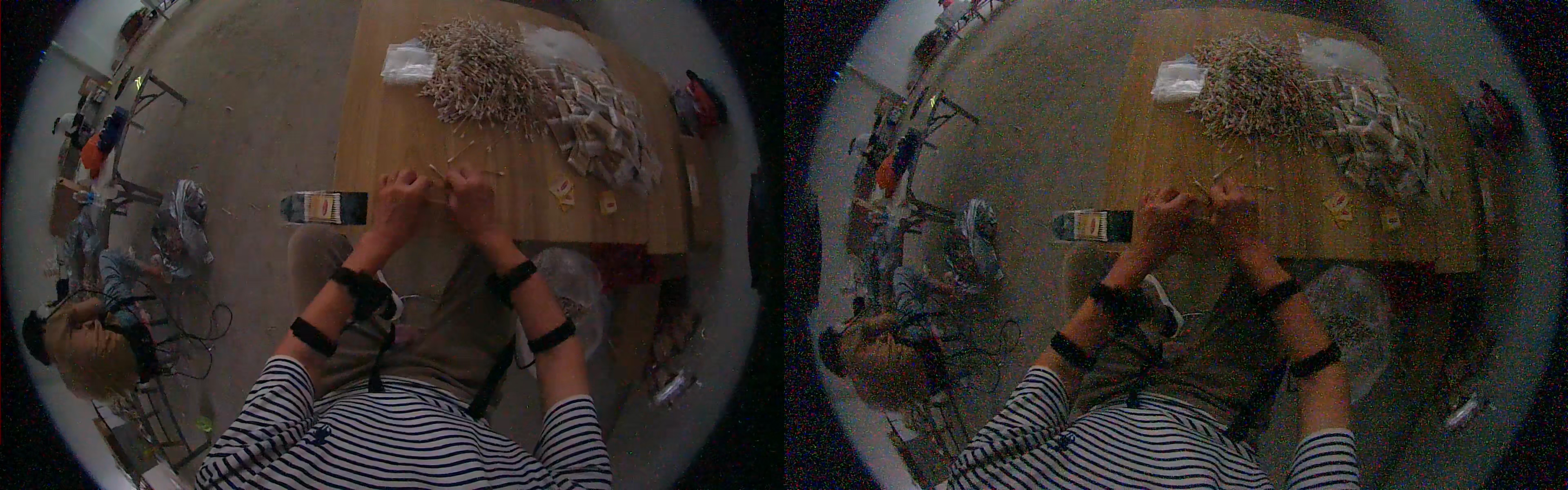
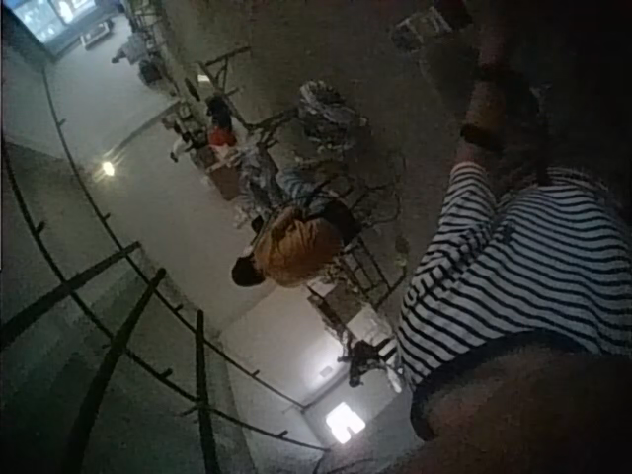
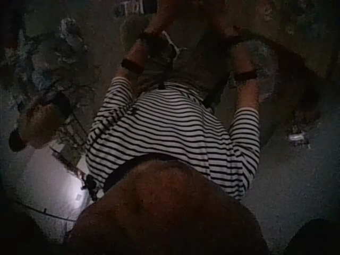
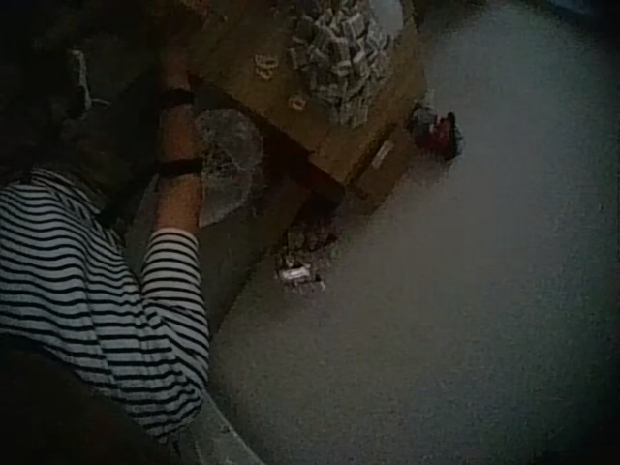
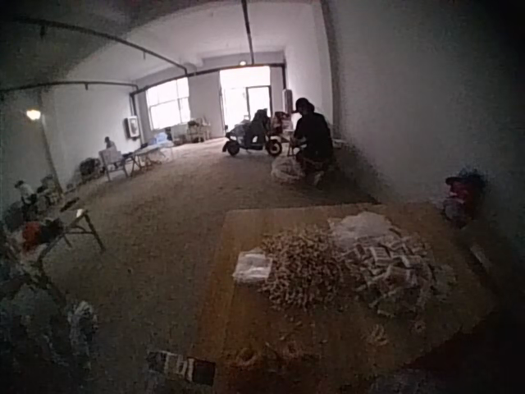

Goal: Manually sorting and packaging small wooden sticks (incense or toothpicks) into branded paper boxes.

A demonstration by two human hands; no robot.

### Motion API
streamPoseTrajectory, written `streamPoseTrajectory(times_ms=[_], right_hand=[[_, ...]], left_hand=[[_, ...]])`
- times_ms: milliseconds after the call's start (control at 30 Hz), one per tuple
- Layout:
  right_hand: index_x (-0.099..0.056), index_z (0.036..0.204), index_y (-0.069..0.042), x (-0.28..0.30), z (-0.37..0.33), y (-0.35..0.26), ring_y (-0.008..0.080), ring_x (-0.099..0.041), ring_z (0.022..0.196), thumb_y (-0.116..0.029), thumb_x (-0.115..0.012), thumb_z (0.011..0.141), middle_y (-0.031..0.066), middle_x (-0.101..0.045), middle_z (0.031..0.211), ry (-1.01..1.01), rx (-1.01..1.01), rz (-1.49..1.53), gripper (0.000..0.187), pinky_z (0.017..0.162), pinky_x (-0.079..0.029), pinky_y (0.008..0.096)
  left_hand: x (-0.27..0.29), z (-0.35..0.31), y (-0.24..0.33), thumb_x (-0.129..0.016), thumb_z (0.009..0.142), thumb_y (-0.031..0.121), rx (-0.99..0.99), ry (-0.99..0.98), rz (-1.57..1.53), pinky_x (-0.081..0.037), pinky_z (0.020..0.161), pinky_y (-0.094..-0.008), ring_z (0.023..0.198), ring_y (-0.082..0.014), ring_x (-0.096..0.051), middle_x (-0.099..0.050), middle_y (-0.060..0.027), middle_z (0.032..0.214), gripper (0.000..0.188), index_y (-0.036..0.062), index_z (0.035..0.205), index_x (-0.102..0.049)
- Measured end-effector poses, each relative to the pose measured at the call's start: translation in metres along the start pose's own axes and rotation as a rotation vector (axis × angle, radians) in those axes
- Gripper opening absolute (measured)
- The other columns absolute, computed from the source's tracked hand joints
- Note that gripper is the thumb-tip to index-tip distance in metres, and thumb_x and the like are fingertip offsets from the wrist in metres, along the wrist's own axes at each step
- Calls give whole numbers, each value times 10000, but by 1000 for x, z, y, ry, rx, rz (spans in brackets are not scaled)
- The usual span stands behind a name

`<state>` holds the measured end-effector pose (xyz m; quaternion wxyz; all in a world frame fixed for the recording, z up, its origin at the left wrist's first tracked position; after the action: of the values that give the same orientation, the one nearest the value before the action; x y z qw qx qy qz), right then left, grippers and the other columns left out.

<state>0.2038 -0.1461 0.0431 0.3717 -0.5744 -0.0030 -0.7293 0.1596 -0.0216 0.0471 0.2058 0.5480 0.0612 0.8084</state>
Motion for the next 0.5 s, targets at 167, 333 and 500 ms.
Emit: streamPoseTrajectory(times_ms=[167,333,500], right_hand=[[-629,868,-59,2,-5,-3,382,-613,862,-90,-628,782,168,-607,914,-35,26,8,91,710,-502,482],[-619,851,-61,-15,-16,-5,381,-650,811,-149,-610,844,165,-642,904,-110,10,-28,89,686,-532,498],[-648,861,-56,2,-15,-9,402,-619,836,-105,-625,802,180,-619,881,-48,-154,154,80,718,-502,504]], left_hand=[[1,6,0,-649,779,162,47,-81,1,-430,861,-419,965,-280,-619,-623,-83,933,133,149,910,-670],[9,4,7,-647,793,174,11,14,-28,-416,921,-446,1012,-291,-610,-628,-93,1012,184,124,970,-658],[-6,-38,24,-662,835,241,-137,-17,9,-272,1158,-510,1357,-339,-451,-500,-169,1427,540,30,1320,-550]])
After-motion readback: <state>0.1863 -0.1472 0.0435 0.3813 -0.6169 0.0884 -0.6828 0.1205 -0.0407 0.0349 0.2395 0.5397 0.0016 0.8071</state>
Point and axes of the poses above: each hand's wrist, its own z-axis towards the middle knuckle, its own x-axis out of the back of the hand, y = z × x, the point moved 8 cm from there along z, towards the middle knuckle
